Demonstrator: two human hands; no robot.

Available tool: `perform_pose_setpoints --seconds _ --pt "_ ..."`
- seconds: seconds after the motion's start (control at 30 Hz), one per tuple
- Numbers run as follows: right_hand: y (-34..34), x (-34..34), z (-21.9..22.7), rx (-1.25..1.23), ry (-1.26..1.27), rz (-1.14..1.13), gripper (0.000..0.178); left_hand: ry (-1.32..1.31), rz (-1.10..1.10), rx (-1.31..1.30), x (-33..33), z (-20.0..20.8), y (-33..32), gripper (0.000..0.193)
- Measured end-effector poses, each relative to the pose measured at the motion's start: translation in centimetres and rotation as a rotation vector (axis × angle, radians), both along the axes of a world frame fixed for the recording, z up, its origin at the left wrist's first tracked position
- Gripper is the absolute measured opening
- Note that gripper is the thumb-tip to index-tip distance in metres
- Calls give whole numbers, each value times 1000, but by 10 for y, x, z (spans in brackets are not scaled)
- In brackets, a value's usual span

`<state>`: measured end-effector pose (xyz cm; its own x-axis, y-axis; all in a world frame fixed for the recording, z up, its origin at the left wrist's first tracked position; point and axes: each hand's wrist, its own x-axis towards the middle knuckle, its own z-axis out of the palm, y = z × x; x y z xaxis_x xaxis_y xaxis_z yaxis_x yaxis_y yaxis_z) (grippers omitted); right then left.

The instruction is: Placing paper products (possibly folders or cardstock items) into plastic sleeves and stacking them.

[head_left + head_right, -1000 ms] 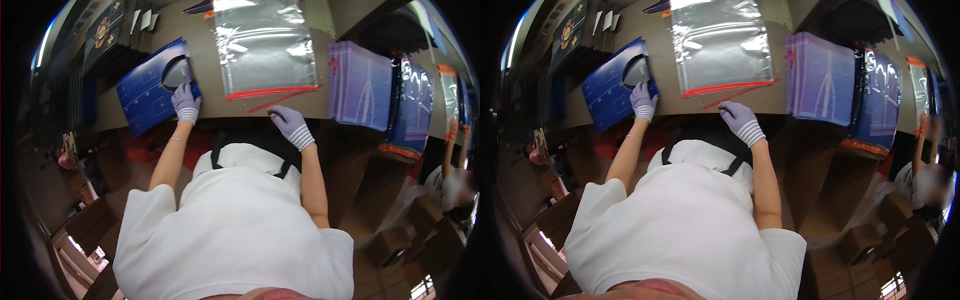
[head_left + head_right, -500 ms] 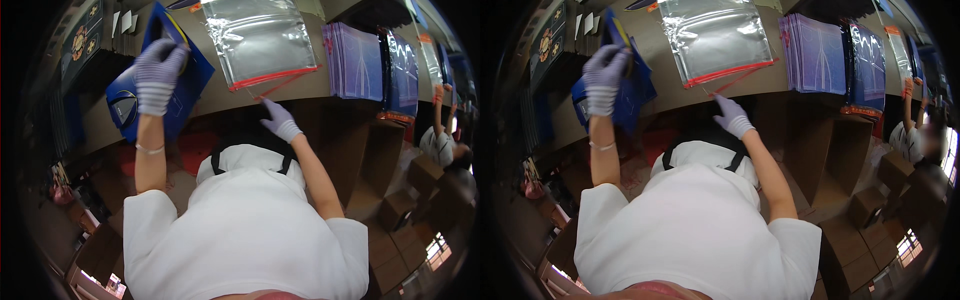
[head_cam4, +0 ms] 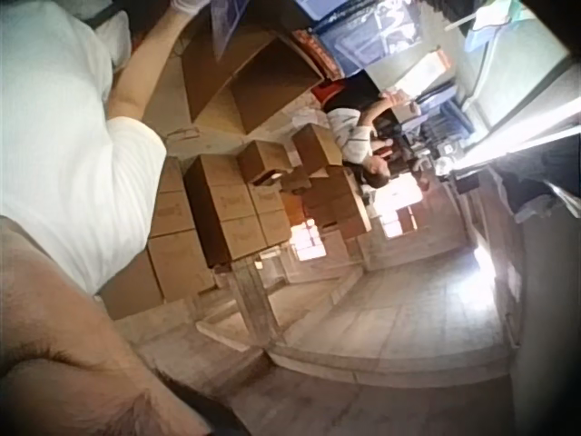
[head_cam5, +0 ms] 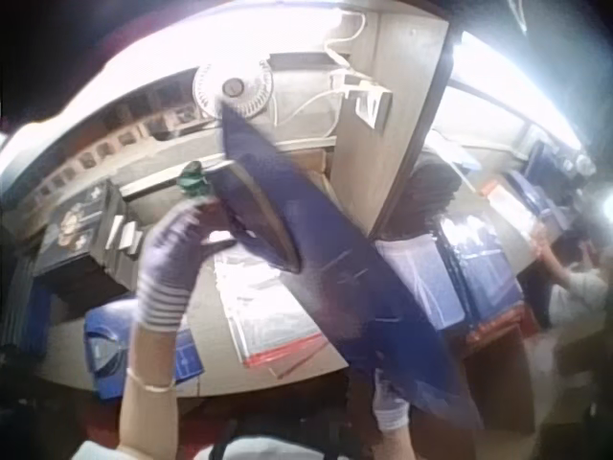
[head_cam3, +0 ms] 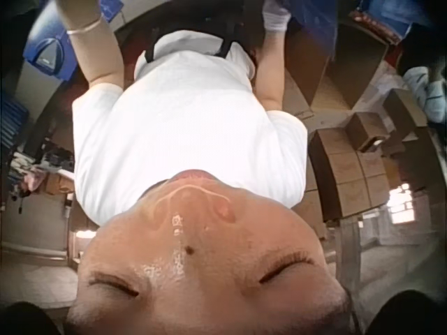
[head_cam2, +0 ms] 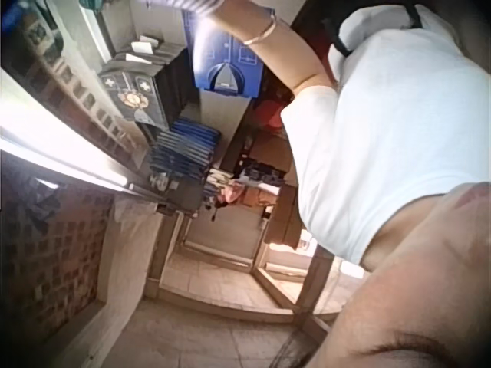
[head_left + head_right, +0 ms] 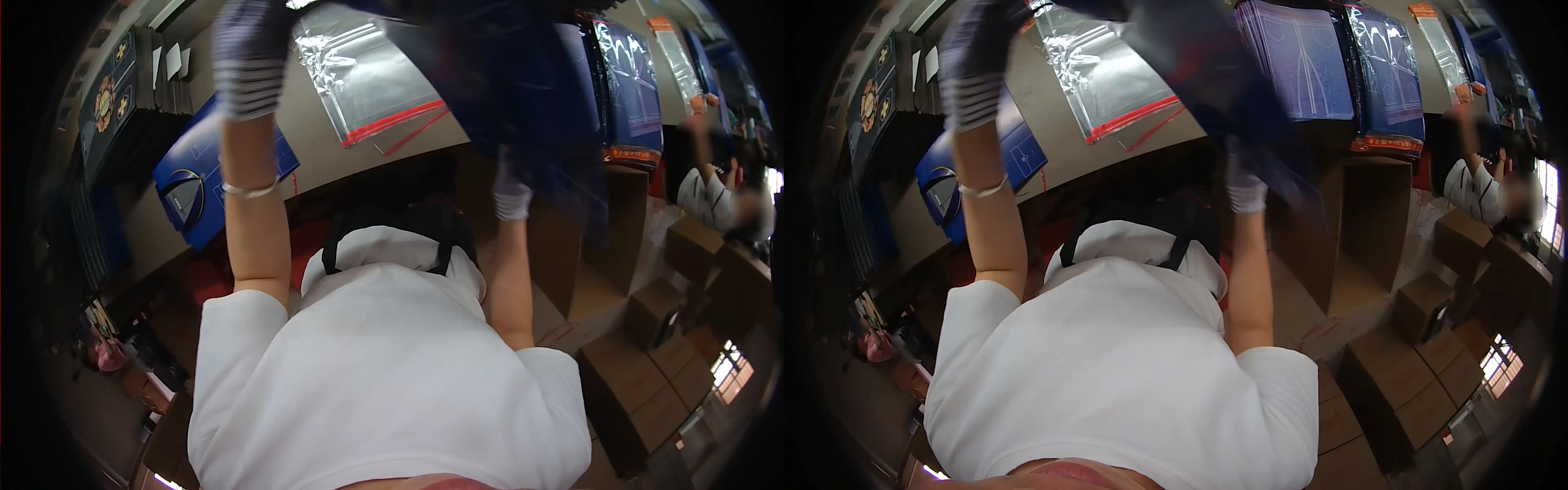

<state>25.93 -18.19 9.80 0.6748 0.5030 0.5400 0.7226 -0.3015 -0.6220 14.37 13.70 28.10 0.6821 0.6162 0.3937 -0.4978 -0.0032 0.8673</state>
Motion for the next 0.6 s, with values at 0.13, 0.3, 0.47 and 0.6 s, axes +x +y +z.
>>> perform_pose_setpoints --seconds 0.13,0.3,0.47,0.6 --pt "-69 15 29 -10 155 -192 29 901 -244 516 1 -186 -4 17" --pt "-192 8 2 -457 -394 -359 36 1103 -188 1071 11 -277 -29 14" --pt "-193 -39 17 -200 138 -358 40 1075 -287 256 8 -287 -4 21" --pt "-177 -67 27 -109 452 -350 39 1148 -251 264 21 -286 -1 24"
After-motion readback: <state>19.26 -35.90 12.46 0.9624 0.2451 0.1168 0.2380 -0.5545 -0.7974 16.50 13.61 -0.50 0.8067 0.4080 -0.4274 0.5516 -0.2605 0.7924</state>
